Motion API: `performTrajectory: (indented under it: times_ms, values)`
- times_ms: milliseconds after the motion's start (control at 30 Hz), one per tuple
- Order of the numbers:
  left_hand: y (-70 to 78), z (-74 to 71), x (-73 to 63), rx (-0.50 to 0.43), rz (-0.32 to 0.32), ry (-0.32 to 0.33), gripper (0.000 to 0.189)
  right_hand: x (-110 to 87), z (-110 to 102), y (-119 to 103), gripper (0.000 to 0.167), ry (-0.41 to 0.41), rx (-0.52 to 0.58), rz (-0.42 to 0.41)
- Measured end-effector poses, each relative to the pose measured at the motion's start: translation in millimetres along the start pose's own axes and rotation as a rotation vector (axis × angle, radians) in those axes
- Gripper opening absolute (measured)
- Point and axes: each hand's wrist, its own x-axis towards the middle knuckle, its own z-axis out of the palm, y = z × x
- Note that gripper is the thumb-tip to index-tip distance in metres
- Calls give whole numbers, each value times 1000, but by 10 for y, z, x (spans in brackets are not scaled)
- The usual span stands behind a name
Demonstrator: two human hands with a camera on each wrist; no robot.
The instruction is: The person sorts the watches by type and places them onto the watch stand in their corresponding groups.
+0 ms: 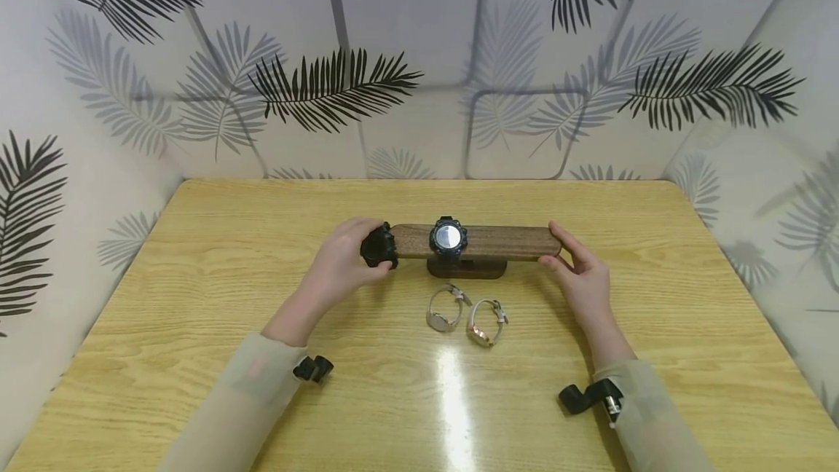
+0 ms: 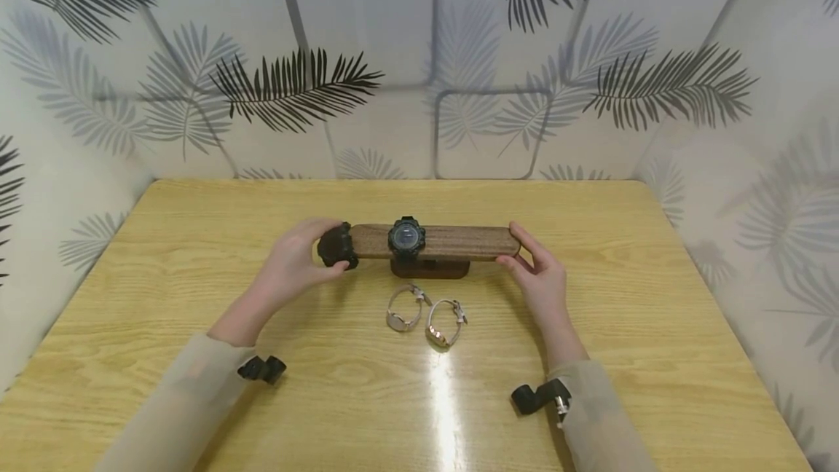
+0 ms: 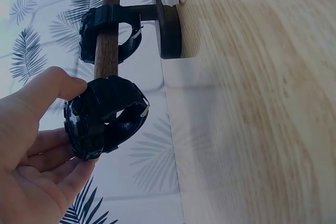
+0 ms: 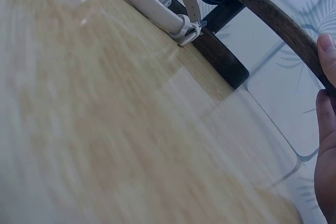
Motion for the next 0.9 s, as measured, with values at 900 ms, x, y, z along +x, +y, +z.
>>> performTrajectory:
  times_ms: [900]
  values:
    - [125,111,298,2,69,-95,63,-5,0,-11,49,8,-3,16]
